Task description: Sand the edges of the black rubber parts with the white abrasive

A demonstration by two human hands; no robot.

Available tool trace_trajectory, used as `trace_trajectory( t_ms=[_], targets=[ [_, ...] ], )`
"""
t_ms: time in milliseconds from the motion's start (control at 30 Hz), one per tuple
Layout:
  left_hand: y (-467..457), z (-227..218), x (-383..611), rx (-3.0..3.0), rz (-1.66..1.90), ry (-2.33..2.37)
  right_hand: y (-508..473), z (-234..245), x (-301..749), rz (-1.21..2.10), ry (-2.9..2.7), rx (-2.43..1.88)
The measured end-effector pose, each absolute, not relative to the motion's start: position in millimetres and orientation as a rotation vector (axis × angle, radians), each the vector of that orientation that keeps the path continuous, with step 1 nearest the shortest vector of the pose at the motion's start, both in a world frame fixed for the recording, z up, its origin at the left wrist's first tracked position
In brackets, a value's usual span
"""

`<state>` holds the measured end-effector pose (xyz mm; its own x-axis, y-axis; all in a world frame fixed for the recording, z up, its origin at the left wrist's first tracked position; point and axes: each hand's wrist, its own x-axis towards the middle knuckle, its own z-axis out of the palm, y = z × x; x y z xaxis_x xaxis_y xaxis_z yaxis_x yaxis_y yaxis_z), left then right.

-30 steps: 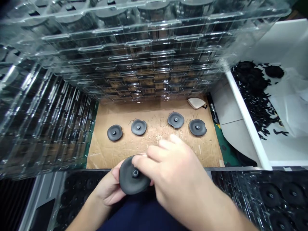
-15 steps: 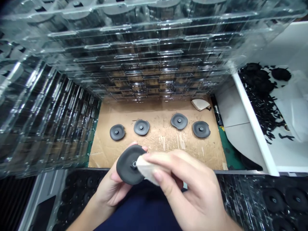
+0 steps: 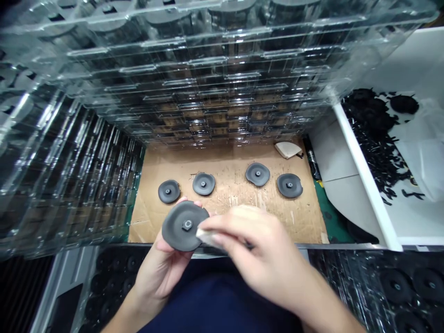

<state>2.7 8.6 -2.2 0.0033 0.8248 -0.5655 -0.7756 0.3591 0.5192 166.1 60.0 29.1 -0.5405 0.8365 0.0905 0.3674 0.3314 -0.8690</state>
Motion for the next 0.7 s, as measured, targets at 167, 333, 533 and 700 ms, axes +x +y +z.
trace_trajectory(
  t_ms=[167,333,533,700],
  targets=[
    [14,2,-1,0.055,1.226,0.931,56,-34,180,1.001,-2.06,-1.299],
    [16,5,3,0.039,1.2,0.969,55,-59,170,1.037,-2.056,-1.3],
    [13,0,7,0.064,1.196,0.961,57,26,150,0.896,-1.908,-1.073],
    [7,-8,2,0.086,1.166,1.068,56,49,134,1.199,-2.265,-0.829]
  ],
)
